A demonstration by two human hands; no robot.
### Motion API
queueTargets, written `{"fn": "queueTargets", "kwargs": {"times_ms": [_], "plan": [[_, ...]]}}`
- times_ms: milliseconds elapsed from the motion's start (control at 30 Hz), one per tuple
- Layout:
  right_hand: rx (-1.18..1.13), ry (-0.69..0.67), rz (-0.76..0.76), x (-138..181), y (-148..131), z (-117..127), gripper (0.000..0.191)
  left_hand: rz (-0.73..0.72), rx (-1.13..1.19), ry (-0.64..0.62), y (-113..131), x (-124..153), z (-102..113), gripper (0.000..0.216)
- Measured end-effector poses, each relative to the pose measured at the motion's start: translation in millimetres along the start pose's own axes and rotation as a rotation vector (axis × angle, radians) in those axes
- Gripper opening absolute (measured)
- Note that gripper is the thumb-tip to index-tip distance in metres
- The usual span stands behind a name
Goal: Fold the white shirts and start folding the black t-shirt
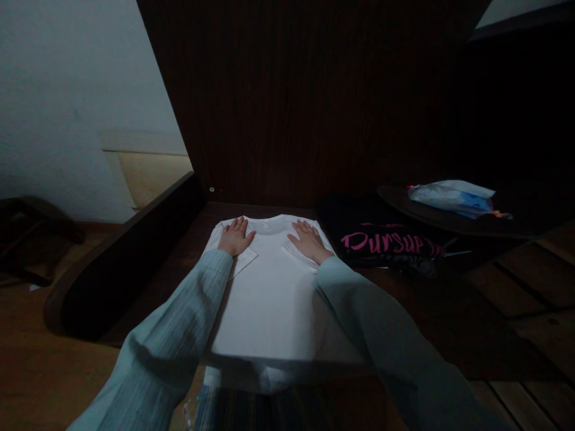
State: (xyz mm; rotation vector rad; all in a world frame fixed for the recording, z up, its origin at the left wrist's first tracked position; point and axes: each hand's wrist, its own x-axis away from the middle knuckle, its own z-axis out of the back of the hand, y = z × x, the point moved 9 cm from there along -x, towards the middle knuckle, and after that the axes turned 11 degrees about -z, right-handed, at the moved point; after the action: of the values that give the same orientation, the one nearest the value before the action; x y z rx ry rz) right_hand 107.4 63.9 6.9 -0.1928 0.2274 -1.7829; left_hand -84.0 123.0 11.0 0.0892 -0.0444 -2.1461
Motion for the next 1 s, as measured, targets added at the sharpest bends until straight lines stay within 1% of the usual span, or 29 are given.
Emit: {"fn": "queueTargets", "kwargs": {"times_ms": [300, 733, 900, 1000], "plan": [[0.064, 0.009, -0.041, -10.1, 5.2, -6.5, 0.06, -0.016, 0.024, -0.001, -5.3, -8.0, -0.9, 0.061], [0.055, 0.03, -0.073, -13.1, 4.5, -1.7, 0.056, -0.055, 0.037, -0.002, -12.8, -23.6, -3.2, 0.064], [0.021, 0.045, -0.071, -14.3, 5.3, -1.6, 0.054, -0.051, 0.047, 0.04, -13.4, -25.1, -1.3, 0.063], [-0.028, 0.075, -0.052, -13.3, 2.9, 5.1, 0.051, -0.084, 0.071, 0.12, -10.3, -23.2, 6.2, 0.057]]}}
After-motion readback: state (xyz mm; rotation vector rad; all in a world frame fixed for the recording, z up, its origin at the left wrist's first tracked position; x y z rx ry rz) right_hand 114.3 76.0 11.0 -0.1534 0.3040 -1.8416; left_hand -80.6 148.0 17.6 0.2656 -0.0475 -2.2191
